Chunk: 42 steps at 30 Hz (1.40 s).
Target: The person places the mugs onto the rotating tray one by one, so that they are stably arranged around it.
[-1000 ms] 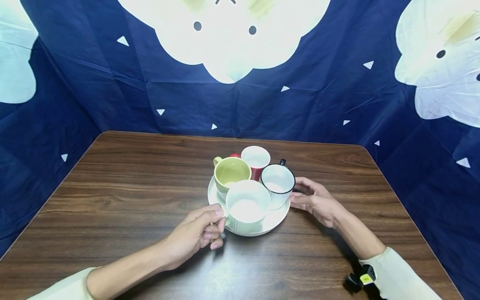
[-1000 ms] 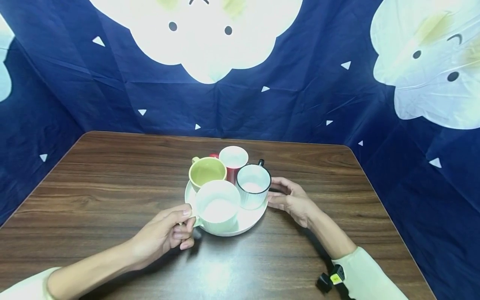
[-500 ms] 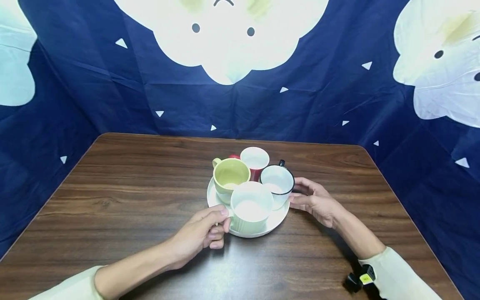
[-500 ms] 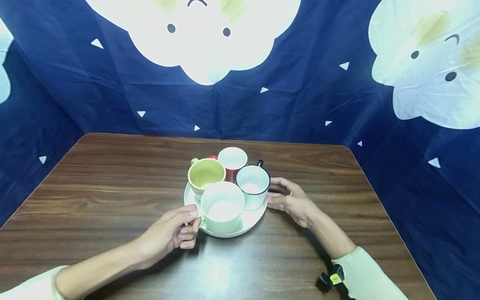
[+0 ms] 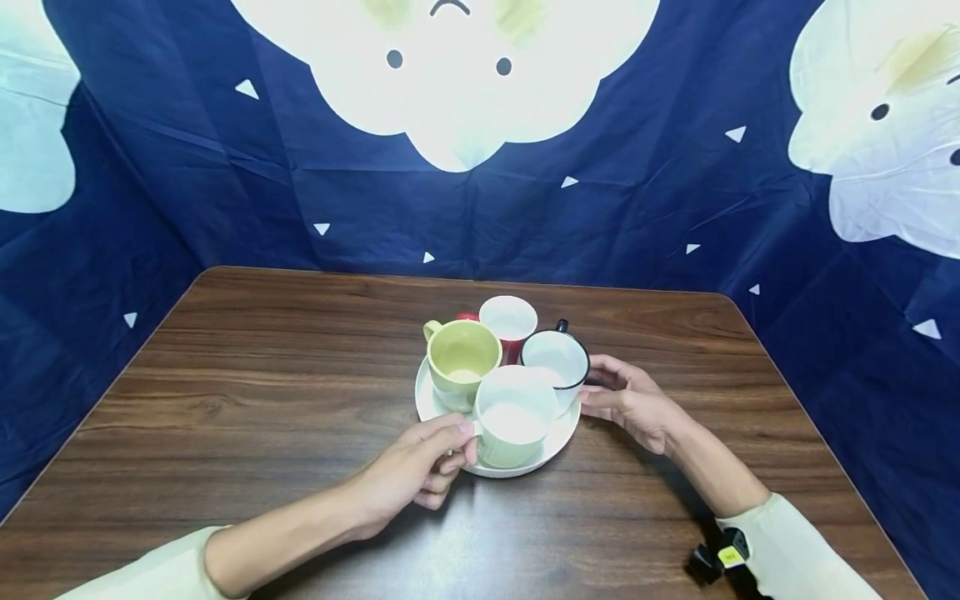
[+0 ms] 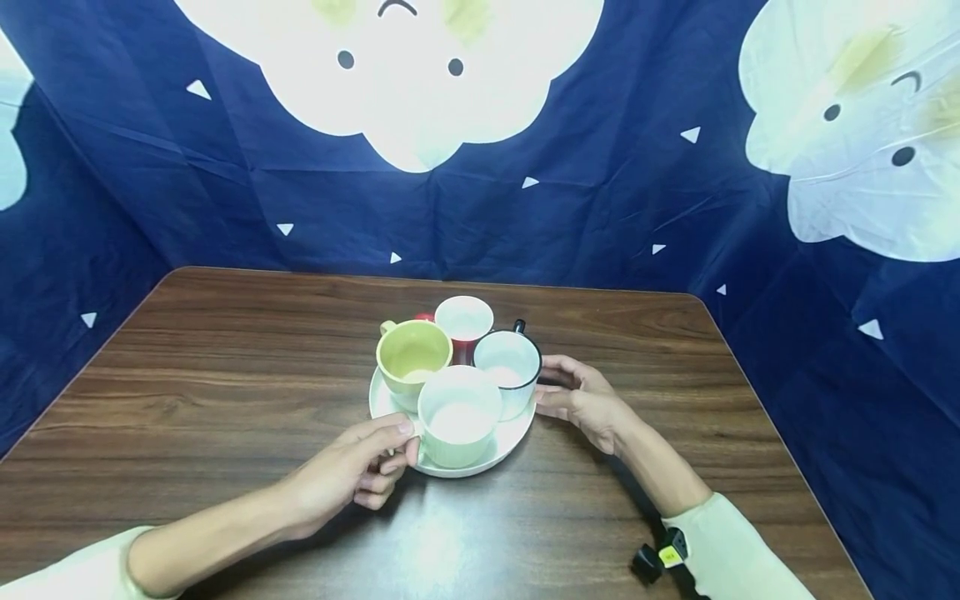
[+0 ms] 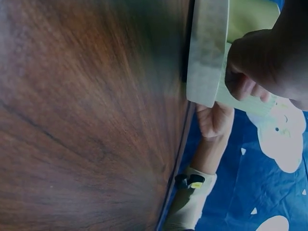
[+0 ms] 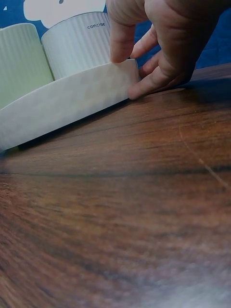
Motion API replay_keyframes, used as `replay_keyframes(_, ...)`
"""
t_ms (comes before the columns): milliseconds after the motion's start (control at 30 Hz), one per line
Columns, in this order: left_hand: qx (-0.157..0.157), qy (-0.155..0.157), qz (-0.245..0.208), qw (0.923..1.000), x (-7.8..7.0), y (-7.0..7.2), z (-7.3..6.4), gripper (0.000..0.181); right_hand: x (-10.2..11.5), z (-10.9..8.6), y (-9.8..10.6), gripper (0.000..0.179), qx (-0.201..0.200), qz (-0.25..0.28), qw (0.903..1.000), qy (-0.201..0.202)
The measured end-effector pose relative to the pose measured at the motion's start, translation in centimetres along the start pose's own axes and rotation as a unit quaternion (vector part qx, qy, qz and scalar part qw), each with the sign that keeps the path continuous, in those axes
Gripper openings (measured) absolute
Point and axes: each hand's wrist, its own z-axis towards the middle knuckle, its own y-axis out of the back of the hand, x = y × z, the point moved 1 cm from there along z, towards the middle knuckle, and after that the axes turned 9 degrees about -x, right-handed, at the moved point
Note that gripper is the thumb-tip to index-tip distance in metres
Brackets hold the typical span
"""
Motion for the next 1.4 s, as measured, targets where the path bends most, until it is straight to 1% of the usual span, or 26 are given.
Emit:
replay_keyframes(133,0.003,0.006,0.0,1.0,0.3,0.0,0.1,0.034,-0.1,0.0,0.0,0.047,0.0,0.002,1.0,-0.001)
replay_keyframes(333,-0.002,0.017,0.007,0.9998,0.5,0.2,0.1,0.036,-0.1,0.0,0.0,0.047,-0.004,0.0,1.0,-0.001)
replay_keyframes(467,0.002,0.019,0.01,0.9998,0.5,0.4,0.2,0.038,0.0,0.1,0.0,0.049,-0.003,-0.003,1.0,-0.001)
replay_keyframes(667,0.007,0.017,0.013,0.9998,0.2,0.6,0.5,0.037,0.2,0.1,0.1,0.049,0.0,-0.009,1.0,0.001)
replay_keyframes(900,0.015,0.015,0.03,0.9993,0.1,1.0,1.0,0.038,0.1,0.2,0.1,0.05,0.001,-0.011,0.9999,0.001)
replay_keyframes(1067,0.016,0.021,0.043,0.9987,-0.1,1.3,1.4,0.04,0.1,0.2,0.1,0.05,0.0,-0.017,0.9999,-0.001)
replay_keyframes(1200,0.008,0.014,0.063,0.9978,-0.1,1.6,1.6,0.043,0.0,0.2,0.2,0.049,0.002,-0.016,0.9999,-0.002)
replay_keyframes(1400,-0.017,0.01,0.088,0.996,-0.3,1.8,1.7,0.045,0.1,0.1,0.2,0.048,0.006,-0.011,0.9999,0.0)
